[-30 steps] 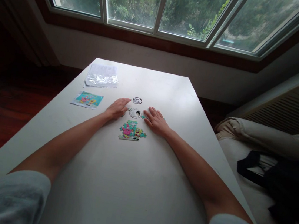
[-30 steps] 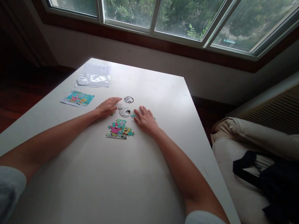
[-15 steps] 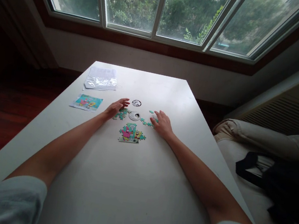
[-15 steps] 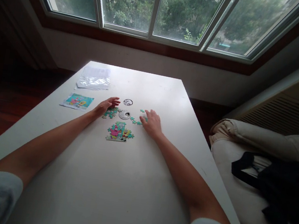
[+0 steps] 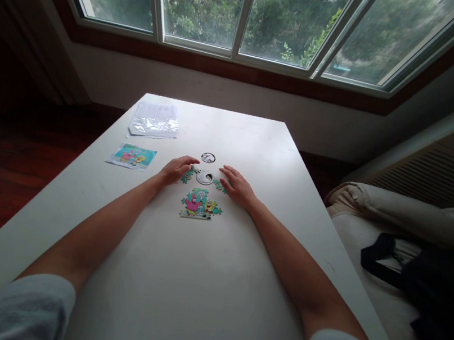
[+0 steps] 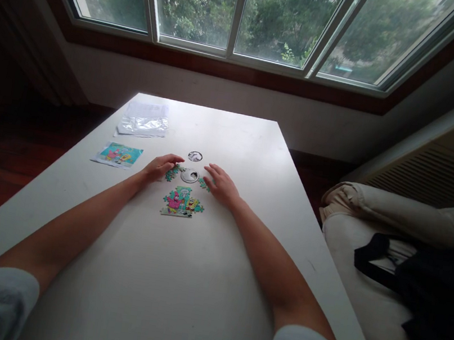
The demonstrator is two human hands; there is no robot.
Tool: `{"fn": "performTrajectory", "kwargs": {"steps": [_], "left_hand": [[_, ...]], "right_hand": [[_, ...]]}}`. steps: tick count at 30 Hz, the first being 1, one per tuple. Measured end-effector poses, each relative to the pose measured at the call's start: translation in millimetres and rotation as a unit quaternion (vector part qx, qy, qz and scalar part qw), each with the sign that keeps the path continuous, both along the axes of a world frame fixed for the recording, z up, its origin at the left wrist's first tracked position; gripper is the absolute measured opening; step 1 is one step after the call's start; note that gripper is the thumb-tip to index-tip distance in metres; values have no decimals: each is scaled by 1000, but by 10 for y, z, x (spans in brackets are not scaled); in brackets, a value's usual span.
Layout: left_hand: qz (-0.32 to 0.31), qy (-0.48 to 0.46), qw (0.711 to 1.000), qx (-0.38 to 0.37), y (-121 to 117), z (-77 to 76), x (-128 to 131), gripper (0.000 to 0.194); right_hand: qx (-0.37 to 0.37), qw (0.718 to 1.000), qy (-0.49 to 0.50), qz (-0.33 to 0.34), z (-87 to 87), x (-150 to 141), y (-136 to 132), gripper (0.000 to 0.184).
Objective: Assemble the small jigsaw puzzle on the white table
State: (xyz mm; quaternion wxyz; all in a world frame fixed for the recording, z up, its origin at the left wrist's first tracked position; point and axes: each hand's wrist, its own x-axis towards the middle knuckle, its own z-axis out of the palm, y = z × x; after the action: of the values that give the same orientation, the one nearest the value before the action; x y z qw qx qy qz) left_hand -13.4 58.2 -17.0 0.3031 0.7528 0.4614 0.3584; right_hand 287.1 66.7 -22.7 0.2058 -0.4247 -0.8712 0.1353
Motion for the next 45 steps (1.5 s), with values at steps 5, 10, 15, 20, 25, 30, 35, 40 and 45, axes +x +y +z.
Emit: {"fn": "performTrajectory", "kwargs": {"steps": [5,10,15,20,25,30,35,40,45], "left_hand": [[-35,133,986,97,-113,19,47,34],[-24,177,976,125,-144,-6,67,34],[11,206,970,131,-135,-52,48,37],[40,252,958,129,-156,-88,16,46],[30,261,958,112,-167,-114,26,53],[27,232,969,79,-191,-106,104,57],[6,238,968,76,-227,-89,158,59],[-28,296,949,103,-253,-105,167,61],[-16,282,953,105,-251,-40,163,58]], "right_hand": [[14,989,139,-51,-31,94,36,40],[22,979,190,-65,-45,126,35,32],[30,971,216,-97,-40,243,86,28],[5,975,190,-114,-83,439,200,24],[13,982,162,-93,-151,470,241,25],[-13,994,102,-28,-179,292,156,42],[1,1000,-22,4,-177,75,-7,61],[5,998,-39,47,-136,-43,-100,64],[11,997,76,29,-27,-36,-96,47]]}}
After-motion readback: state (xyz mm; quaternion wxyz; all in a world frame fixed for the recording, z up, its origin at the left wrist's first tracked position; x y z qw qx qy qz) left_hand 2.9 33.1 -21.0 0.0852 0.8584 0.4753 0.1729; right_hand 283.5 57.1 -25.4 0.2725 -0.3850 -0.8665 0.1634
